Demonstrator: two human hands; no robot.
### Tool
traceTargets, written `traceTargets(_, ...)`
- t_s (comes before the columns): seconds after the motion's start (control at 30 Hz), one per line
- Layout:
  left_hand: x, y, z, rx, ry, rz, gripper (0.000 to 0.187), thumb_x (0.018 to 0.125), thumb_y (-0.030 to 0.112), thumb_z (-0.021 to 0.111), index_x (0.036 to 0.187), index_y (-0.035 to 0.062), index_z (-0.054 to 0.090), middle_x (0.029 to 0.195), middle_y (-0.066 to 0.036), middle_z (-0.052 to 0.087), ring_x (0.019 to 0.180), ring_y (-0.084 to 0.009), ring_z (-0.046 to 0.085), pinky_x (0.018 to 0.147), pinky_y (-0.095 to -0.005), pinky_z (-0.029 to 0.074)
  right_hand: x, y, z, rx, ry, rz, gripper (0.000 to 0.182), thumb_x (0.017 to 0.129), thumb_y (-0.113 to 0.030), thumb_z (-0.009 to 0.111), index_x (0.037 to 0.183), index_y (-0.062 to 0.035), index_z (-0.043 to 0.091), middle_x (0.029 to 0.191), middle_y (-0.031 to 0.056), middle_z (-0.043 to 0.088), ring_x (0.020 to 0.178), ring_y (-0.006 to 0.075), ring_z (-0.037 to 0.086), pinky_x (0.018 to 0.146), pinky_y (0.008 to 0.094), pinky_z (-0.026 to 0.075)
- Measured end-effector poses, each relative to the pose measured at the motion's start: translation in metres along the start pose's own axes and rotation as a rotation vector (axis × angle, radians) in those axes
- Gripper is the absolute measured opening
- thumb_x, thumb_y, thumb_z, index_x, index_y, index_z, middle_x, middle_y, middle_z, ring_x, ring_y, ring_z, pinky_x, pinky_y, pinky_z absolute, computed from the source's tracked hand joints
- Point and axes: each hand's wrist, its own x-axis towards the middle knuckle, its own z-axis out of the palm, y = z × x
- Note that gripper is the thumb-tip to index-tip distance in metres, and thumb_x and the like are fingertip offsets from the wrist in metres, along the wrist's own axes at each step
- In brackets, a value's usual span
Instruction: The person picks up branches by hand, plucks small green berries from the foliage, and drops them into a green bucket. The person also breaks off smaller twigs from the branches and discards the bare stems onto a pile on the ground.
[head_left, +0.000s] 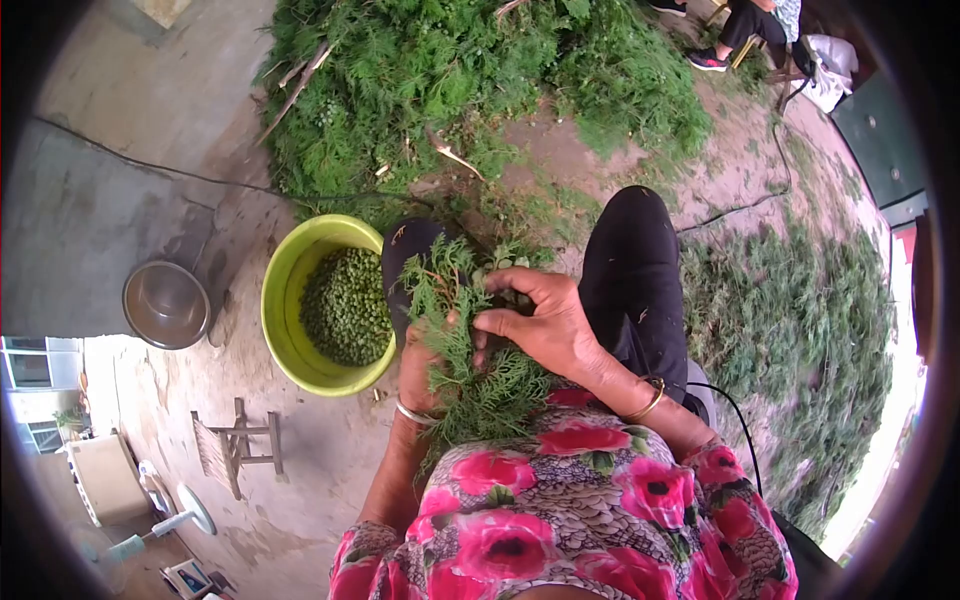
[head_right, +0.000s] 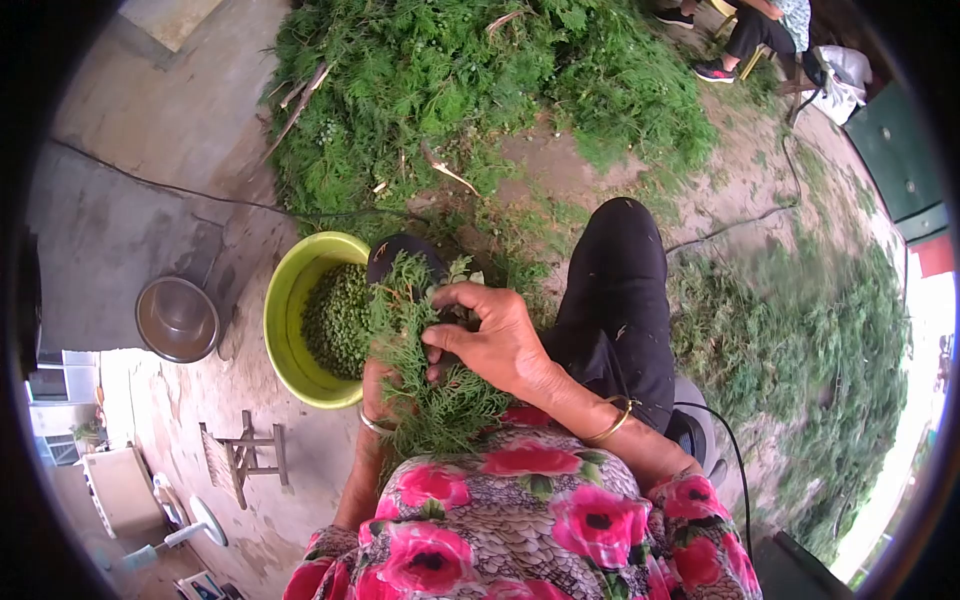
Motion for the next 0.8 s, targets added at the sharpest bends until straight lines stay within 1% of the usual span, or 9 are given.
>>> traceTargets(0.1, 0.002, 0.002, 0.000, -0.101, -0.197, 0.066, 0.020, 0.088, 0.020, 0.058, 0.093, 0.0008, 0.057, 0.077, -0.011, 0.061, 0.058, -0.0186, 0.058, 0.051, -0.0269, 0.047, -0.001, -0.004, 0.000, -0.018, -0.032, -0.103, 0.008, 0.080, 0.006, 0.060, 0.088, 0.0064, 0.057, 0.077, 0.0100, 0.061, 0.066, 0.0158, 0.064, 0.057, 0.0296, 0.052)
traceTargets(0.13, 0.001, 0.001, 0.000, -0.101, -0.195, 0.067, 0.020, 0.088, 0.020, 0.058, 0.093, 0.0008, 0.057, 0.077, -0.011, 0.061, 0.058, -0.0186, 0.058, 0.051, -0.0269, 0.047, -0.001, 0.002, -0.002, -0.233, 0.017, -0.211, 0.009, 0.079, 0.006, 0.061, 0.087, 0.0051, 0.058, 0.077, 0.0116, 0.061, 0.065, 0.0156, 0.063, 0.058, 0.0296, 0.050)
traceTargets(0.17, 0.000, -0.001, 0.000, -0.067, -0.135, 0.072, 0.018, 0.085, 0.017, 0.062, 0.093, 0.0010, 0.057, 0.077, -0.010, 0.062, 0.059, -0.0171, 0.058, 0.052, -0.0265, 0.048, -0.001, 0.007, -0.003, -0.448, 0.067, -0.318, 0.010, 0.078, 0.005, 0.062, 0.087, 0.0038, 0.058, 0.077, 0.0132, 0.061, 0.064, 0.0153, 0.062, 0.058, 0.0295, 0.049)
traceTargets(0.3, 0.003, -0.008, 0.001, 0.231, 0.079, 0.126, 0.019, 0.078, 0.008, 0.070, 0.090, 0.0030, 0.057, 0.077, -0.007, 0.063, 0.063, -0.0125, 0.059, 0.052, -0.0253, 0.048, 0.000, 0.016, -0.006, -0.379, 0.039, -0.271, 0.010, 0.076, 0.003, 0.063, 0.084, 0.0018, 0.058, 0.073, 0.0145, 0.060, 0.061, 0.0149, 0.059, 0.058, 0.0295, 0.046)
traceTargets(0.37, 0.003, -0.007, 0.000, 0.189, 0.047, 0.052, 0.021, 0.076, 0.006, 0.072, 0.089, 0.0048, 0.056, 0.075, -0.005, 0.062, 0.060, -0.0095, 0.057, 0.051, -0.0233, 0.046, 0.002, 0.018, -0.005, -0.173, 0.099, -0.186, 0.008, 0.077, 0.002, 0.063, 0.082, 0.0025, 0.057, 0.065, 0.0102, 0.058, 0.060, 0.0137, 0.057, 0.056, 0.0288, 0.046)
traceTargets(0.43, 0.006, -0.016, -0.004, 0.180, 0.182, 0.091, 0.012, 0.081, 0.007, 0.066, 0.089, 0.0003, 0.060, 0.065, -0.007, 0.060, 0.049, -0.0123, 0.054, 0.043, -0.0225, 0.043, 0.003, 0.017, -0.008, -0.108, 0.080, -0.108, 0.004, 0.079, 0.000, 0.063, 0.080, 0.0014, 0.059, 0.062, 0.0045, 0.057, 0.056, 0.0104, 0.053, 0.052, 0.0252, 0.042)
traceTargets(0.5, 0.004, -0.004, 0.006, 0.160, 0.143, 0.081, 0.012, 0.082, 0.009, 0.065, 0.089, 0.0009, 0.059, 0.065, -0.007, 0.058, 0.049, -0.0134, 0.053, 0.043, -0.0234, 0.042, 0.002, 0.006, -0.009, 0.306, 0.171, 0.248, 0.006, 0.082, -0.004, 0.062, 0.078, -0.0008, 0.061, 0.062, -0.0005, 0.055, 0.052, 0.0066, 0.048, 0.048, 0.0211, 0.038)
traceTargets(0.63, 0.006, -0.004, -0.006, -0.115, -0.071, -0.013, 0.014, 0.087, 0.015, 0.059, 0.093, 0.0026, 0.056, 0.067, -0.009, 0.052, 0.052, -0.0171, 0.048, 0.044, -0.0256, 0.040, 0.013, 0.009, -0.039, 0.797, 0.220, 0.234, 0.007, 0.083, -0.007, 0.059, 0.081, 0.0004, 0.060, 0.066, 0.0044, 0.055, 0.052, 0.0079, 0.046, 0.042, 0.0217, 0.035)
traceTargets(0.8, 0.003, 0.010, -0.004, -0.102, -0.091, 0.057, 0.014, 0.085, 0.009, 0.058, 0.090, -0.0039, 0.060, 0.067, -0.014, 0.057, 0.048, -0.0191, 0.051, 0.043, -0.0267, 0.040, 0.014, 0.008, -0.052, 0.811, 0.204, 0.338, 0.010, 0.084, -0.008, 0.058, 0.080, 0.0008, 0.056, 0.074, 0.0107, 0.057, 0.056, 0.0164, 0.054, 0.042, 0.0253, 0.040)
